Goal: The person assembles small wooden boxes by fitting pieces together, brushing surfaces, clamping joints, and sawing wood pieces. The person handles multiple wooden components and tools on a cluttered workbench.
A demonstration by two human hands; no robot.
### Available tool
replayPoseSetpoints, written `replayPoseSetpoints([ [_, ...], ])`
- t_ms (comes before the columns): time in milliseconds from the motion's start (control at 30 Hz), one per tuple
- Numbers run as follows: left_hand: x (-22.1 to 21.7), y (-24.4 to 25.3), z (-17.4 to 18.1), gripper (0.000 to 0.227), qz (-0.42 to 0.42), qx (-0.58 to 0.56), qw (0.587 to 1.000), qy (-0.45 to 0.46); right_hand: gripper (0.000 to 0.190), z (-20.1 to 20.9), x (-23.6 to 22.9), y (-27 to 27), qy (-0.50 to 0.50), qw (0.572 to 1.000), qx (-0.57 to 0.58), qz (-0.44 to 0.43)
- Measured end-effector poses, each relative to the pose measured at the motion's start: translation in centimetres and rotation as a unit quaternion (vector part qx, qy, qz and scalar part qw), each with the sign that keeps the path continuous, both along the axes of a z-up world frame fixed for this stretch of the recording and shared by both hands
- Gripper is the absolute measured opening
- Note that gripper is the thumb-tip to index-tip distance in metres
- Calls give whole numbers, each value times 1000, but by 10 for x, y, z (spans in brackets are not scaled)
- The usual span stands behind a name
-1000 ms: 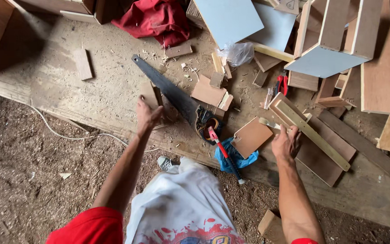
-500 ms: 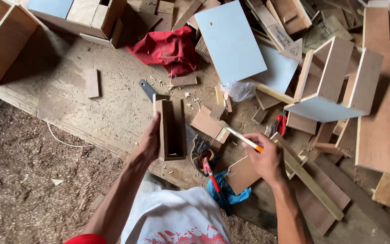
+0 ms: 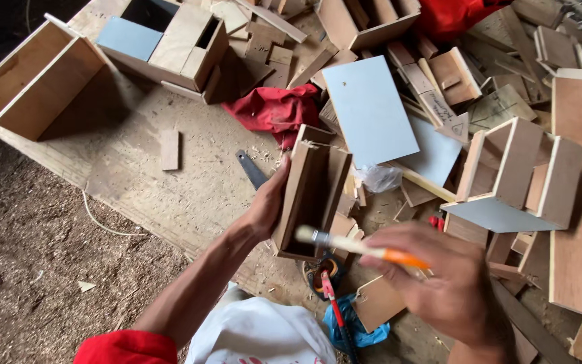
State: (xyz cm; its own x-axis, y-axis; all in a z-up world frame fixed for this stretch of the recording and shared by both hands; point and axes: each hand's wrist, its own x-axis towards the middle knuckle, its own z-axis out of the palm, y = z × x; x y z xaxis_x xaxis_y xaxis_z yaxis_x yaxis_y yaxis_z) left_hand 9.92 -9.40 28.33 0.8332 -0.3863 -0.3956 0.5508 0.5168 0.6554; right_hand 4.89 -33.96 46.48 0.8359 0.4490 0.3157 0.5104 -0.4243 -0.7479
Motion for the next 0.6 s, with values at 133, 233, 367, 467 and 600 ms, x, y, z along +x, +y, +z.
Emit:
replayPoseSetpoints([
  [133, 0, 6, 8, 79, -46, -1, 999, -28, 24, 8, 15, 26, 54, 992, -53, 104],
  [233, -6, 10, 15, 79, -73, -15, 997, -34, 20, 12, 21, 35, -2, 991, -56, 125],
  [367, -10, 19, 23, 79, -104, -3, 995, -3, 20, 22, 33, 26, -136, 981, -105, -85],
  [467, -16, 21, 23, 84, -140, 5, 989, -35, 16, 25, 43, 18, -244, 944, -98, -198],
  [600, -12, 25, 18, 82, -106, -4, 993, -43, 15, 26, 43, 26, -243, 949, -17, -201],
])
